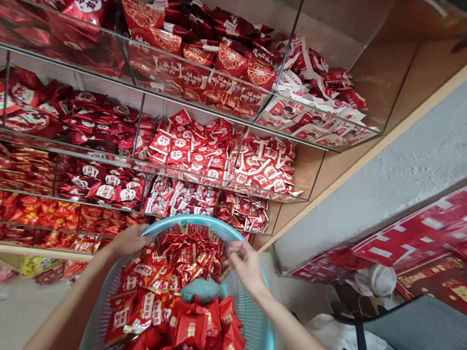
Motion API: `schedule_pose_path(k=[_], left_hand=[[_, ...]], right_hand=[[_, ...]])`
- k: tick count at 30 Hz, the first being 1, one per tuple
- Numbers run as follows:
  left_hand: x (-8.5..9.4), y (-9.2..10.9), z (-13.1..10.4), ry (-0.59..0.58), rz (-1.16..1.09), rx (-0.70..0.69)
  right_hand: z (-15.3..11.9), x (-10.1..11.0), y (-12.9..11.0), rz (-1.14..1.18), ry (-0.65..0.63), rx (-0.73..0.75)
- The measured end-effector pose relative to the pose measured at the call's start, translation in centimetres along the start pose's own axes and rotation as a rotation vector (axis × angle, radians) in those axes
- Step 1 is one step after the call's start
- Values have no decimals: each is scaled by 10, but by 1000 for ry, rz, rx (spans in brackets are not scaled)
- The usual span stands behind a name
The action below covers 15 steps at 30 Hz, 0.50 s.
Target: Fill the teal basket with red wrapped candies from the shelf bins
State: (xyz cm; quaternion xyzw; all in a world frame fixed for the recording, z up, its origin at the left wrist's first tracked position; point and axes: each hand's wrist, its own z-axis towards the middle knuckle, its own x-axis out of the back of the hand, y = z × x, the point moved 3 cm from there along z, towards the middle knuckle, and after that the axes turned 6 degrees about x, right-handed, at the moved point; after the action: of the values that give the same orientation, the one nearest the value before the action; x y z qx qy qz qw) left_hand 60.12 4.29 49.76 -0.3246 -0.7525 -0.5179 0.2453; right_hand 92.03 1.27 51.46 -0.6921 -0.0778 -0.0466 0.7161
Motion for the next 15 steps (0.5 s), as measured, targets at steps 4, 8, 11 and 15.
schedule_pose_path(k=[4, 8, 11, 15], left_hand=[[0, -1, 1, 23, 0, -2], [-2, -3, 3, 13, -1, -1], [-2, -5, 5, 24, 7, -14], [-2, -6, 6, 49, 12, -2]], right_hand=[[57, 26, -5, -200, 156, 172], [114, 33, -11, -210, 189, 144], [145, 26, -14, -238, 173, 95], [168, 14, -9, -316, 166, 36]])
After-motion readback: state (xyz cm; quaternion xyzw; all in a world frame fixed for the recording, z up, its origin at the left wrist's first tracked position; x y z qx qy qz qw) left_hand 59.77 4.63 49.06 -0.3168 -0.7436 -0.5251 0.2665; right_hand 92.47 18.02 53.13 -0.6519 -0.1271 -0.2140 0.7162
